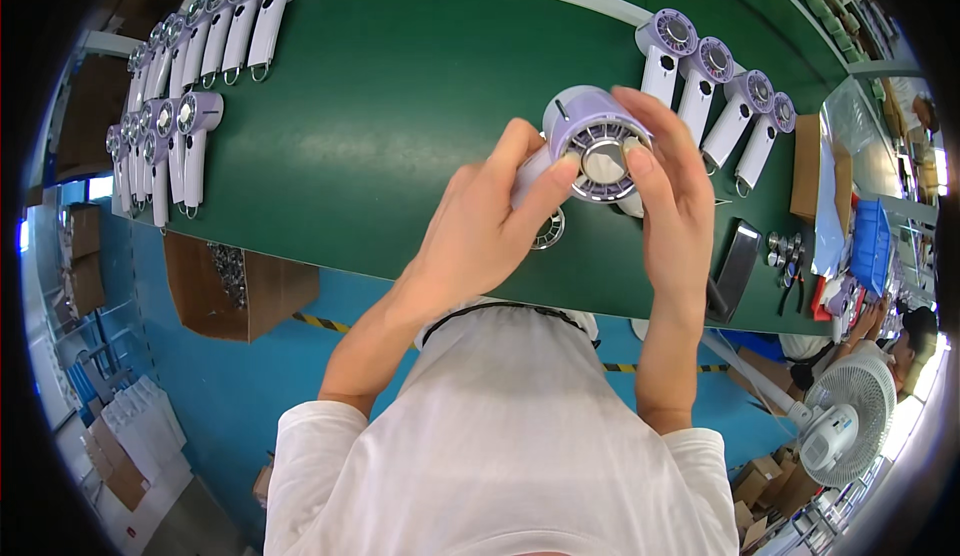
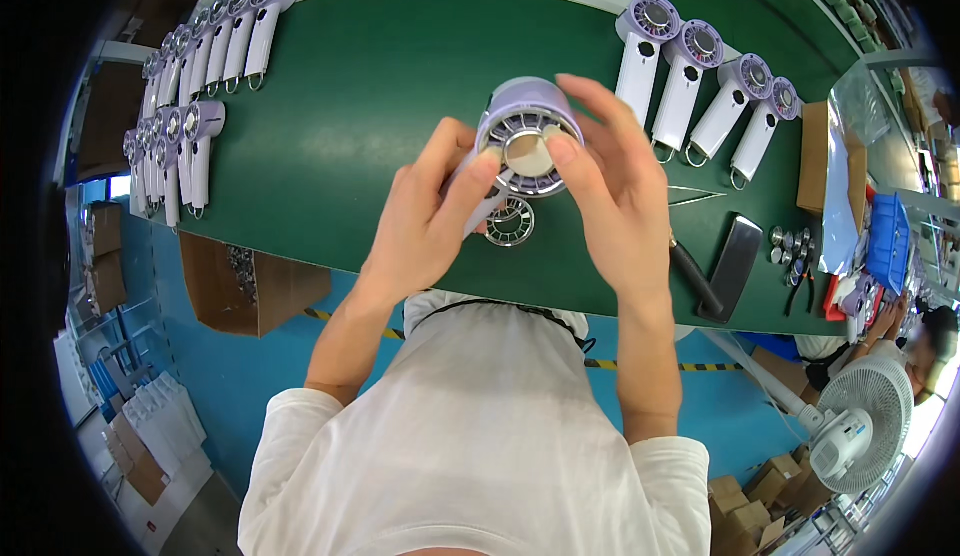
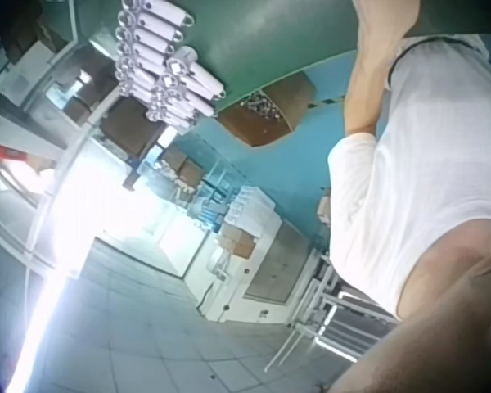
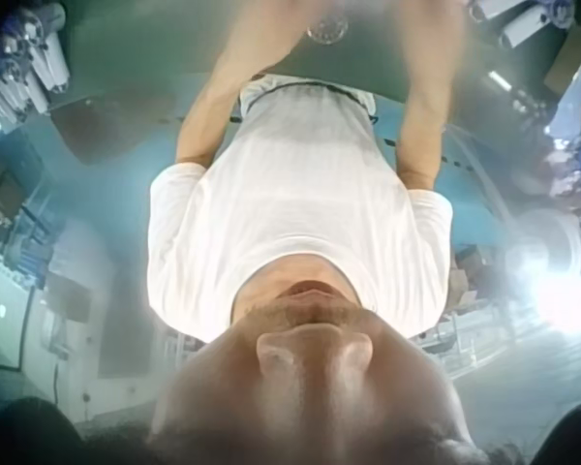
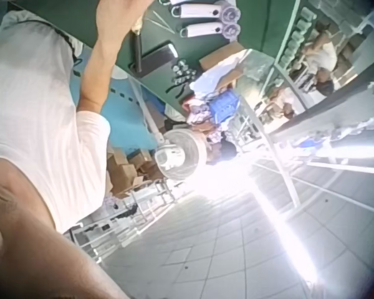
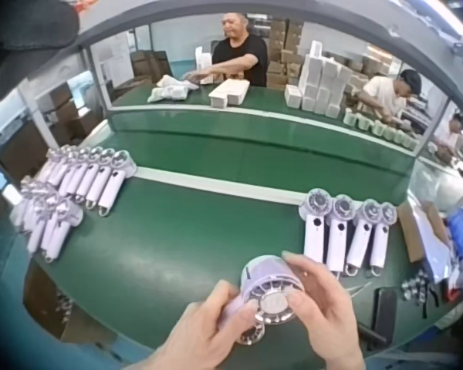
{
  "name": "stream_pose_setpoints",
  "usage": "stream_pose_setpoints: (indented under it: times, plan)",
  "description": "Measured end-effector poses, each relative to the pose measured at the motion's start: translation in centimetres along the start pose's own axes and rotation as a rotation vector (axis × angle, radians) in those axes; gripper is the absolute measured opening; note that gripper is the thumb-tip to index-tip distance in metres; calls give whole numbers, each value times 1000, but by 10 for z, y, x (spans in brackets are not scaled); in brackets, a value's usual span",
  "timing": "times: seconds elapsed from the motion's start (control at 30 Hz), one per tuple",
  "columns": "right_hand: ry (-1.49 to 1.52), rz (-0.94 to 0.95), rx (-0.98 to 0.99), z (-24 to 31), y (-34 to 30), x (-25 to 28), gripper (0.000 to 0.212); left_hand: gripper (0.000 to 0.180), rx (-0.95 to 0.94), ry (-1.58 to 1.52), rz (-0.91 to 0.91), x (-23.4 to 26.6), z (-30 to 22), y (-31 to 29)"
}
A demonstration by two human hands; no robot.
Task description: The person uses tweezers to work on the internal fan blades of handheld fans, positions metal rings onto the fans, and taps the rings into place with a padded hammer.
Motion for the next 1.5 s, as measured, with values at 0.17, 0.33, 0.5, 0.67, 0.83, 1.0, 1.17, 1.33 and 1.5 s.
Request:
stream_pose_setpoints:
  times: [0.17,0.33,0.5,0.67,0.83,1.0,1.17,1.33,1.5]
  plan:
    - [39,199,-109,-5,-4,-7,58,35,36,43,18,3,4,2]
    - [-60,189,-146,-14,-6,-4,58,36,81,1,33,-1,14,5]
    - [-206,185,-24,-16,-14,9,64,38,134,-83,45,1,17,9]
    - [-1111,-95,6,-3,-64,102,47,44,219,-233,-58,51,48,38]
    - [-1550,74,-28,-20,-106,130,35,40,325,-164,-143,91,69,43]
    - [-1504,65,12,-15,-101,122,18,34,397,-137,-161,89,86,43]
    - [-1066,93,-143,-18,-55,73,17,46,388,-77,-128,90,85,46]
    - [-970,290,0,-14,16,-6,25,52,397,-59,-79,93,88,45]
    - [-1096,490,173,-25,43,-34,28,52,389,-24,-75,93,85,46]
Point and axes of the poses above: each hand's wrist, its own y-axis towards the middle knuckle, its own x-axis out of the back of the hand, z = x × y, the point moved 7 cm from there along y, towards the middle knuckle, and after that the axes turned 7 degrees about x, right-handed, at the moved point
